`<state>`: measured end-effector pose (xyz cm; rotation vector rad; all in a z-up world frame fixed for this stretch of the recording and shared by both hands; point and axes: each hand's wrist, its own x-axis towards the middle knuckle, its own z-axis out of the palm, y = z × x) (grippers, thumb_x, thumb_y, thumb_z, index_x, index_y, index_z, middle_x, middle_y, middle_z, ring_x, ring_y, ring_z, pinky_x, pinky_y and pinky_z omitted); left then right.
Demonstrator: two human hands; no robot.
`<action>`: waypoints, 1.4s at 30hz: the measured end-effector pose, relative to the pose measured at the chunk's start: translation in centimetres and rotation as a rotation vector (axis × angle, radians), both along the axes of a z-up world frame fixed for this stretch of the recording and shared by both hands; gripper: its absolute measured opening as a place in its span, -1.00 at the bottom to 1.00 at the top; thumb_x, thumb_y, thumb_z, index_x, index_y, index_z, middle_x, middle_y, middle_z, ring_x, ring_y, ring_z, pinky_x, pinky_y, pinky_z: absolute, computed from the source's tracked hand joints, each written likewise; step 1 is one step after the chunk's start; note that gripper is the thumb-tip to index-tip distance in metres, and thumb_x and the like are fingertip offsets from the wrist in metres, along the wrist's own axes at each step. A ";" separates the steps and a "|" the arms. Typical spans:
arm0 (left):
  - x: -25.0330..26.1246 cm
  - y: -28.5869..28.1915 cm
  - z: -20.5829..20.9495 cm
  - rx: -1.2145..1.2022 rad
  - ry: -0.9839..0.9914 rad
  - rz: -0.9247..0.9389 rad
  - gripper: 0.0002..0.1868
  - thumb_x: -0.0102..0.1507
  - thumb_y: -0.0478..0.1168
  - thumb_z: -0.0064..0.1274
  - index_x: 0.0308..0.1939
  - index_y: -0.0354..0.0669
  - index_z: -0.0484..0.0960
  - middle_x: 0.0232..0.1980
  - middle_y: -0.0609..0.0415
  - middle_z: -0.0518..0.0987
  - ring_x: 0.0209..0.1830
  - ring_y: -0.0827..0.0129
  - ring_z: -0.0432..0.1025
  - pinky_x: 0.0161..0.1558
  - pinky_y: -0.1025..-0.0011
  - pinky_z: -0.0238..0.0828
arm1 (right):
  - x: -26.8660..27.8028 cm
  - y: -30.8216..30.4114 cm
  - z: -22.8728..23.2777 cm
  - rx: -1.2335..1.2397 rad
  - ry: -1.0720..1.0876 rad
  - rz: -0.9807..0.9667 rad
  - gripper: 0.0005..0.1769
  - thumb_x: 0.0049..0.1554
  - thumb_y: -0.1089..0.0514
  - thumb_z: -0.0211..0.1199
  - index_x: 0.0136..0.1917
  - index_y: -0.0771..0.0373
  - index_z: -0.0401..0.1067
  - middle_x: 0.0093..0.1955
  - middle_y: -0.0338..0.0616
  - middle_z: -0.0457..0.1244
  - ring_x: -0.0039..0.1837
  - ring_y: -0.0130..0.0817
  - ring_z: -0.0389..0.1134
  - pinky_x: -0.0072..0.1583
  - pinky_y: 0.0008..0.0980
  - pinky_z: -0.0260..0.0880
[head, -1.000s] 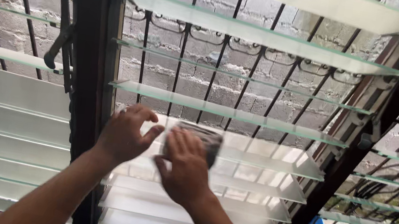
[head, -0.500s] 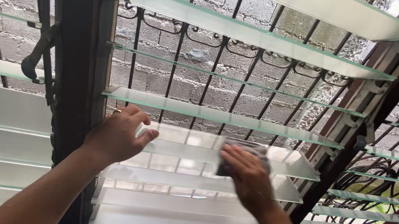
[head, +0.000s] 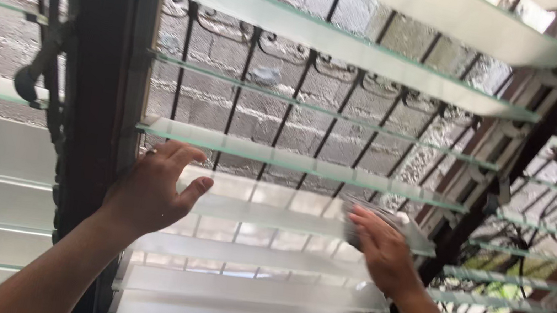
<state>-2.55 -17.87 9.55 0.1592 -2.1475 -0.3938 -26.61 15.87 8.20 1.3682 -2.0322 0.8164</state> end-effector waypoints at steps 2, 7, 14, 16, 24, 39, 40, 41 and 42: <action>0.1 -0.2 0.0 0.026 0.025 -0.025 -0.51 0.25 0.14 0.06 0.06 -0.14 0.61 0.13 -0.09 0.60 0.19 -0.03 0.49 0.17 0.06 0.41 | -1.4 -0.3 -0.1 0.056 -0.039 -0.143 -0.63 0.27 0.12 0.04 0.23 0.23 0.53 0.39 0.02 0.30 0.47 -0.05 0.22 0.43 -0.08 0.16; -0.2 -0.5 0.0 0.030 -0.102 0.035 -0.39 0.27 0.27 -0.05 0.14 -0.12 0.59 0.20 -0.12 0.56 0.25 -0.06 0.41 0.24 0.02 0.30 | 3.1 -8.0 -0.7 0.050 0.409 0.082 -0.63 0.32 0.09 0.02 0.24 0.36 0.44 0.33 0.09 0.33 0.40 0.00 0.30 0.38 -0.10 0.30; -1.0 -0.4 -0.6 -0.209 -0.108 0.135 -0.37 0.35 0.26 -0.17 0.19 -0.17 0.54 0.23 -0.11 0.56 0.36 0.02 0.36 0.46 -0.04 0.02 | 13.3 -17.5 1.3 0.186 0.245 0.131 -0.48 0.22 -0.19 -0.02 0.37 -0.02 0.36 0.50 0.01 0.15 0.50 0.10 0.09 0.40 0.07 -0.01; -0.9 -0.4 -0.7 -0.257 -0.092 0.167 -0.38 0.37 0.25 -0.17 0.20 -0.19 0.54 0.24 -0.15 0.54 0.36 -0.02 0.34 0.43 -0.07 0.05 | 12.3 -17.2 0.9 0.285 0.191 0.089 -0.45 0.28 -0.21 -0.11 0.46 -0.07 0.28 0.55 0.03 0.07 0.56 0.09 0.01 0.46 0.05 -0.07; 1.8 0.2 -2.0 0.101 0.238 0.031 -0.46 0.39 0.15 -0.09 0.23 -0.20 0.50 0.15 -0.17 0.60 0.15 0.01 0.54 0.21 0.18 0.46 | 1.3 -6.6 -0.5 0.350 0.310 -0.094 -0.39 0.37 -0.18 -0.30 0.52 0.12 0.20 0.58 -0.03 0.08 0.60 0.00 0.07 0.49 -0.01 0.06; 1.3 -0.7 -2.0 0.210 0.069 -0.155 -0.11 0.30 0.46 -0.21 0.41 -0.18 0.32 0.24 -0.26 0.51 0.06 -0.01 0.52 0.07 0.13 0.49 | 16.8 -22.3 2.6 0.534 0.117 0.100 -0.31 0.23 -0.12 -0.18 0.60 0.00 0.01 0.66 -0.03 -0.15 0.63 0.05 -0.17 0.51 0.02 -0.18; 1.4 -0.7 -2.0 0.277 0.014 -0.175 -0.06 0.27 0.49 -0.19 0.45 -0.16 0.31 0.23 -0.24 0.52 -0.05 0.01 0.56 -0.01 0.15 0.55 | 16.9 -22.1 2.5 0.533 0.123 0.124 -0.26 0.18 -0.12 -0.12 0.61 0.00 0.01 0.65 -0.05 -0.13 0.62 0.04 -0.15 0.50 0.01 -0.17; 1.4 -0.6 -2.1 0.207 0.027 -0.151 -0.10 0.29 0.46 -0.21 0.42 -0.17 0.32 0.26 -0.25 0.49 0.07 -0.02 0.51 0.06 0.14 0.48 | 16.5 -21.6 2.2 0.512 0.134 0.130 -0.30 0.23 -0.16 -0.16 0.60 0.01 0.04 0.66 -0.06 -0.11 0.64 0.02 -0.14 0.52 -0.01 -0.16; 1.5 -0.5 -2.1 0.137 0.040 -0.126 -0.13 0.30 0.44 -0.24 0.39 -0.18 0.33 0.30 -0.25 0.47 0.20 -0.05 0.45 0.14 0.14 0.41 | 15.8 -20.5 1.6 0.491 0.145 0.135 -0.33 0.28 -0.21 -0.19 0.59 0.02 0.08 0.66 -0.06 -0.09 0.65 -0.01 -0.13 0.54 -0.04 -0.16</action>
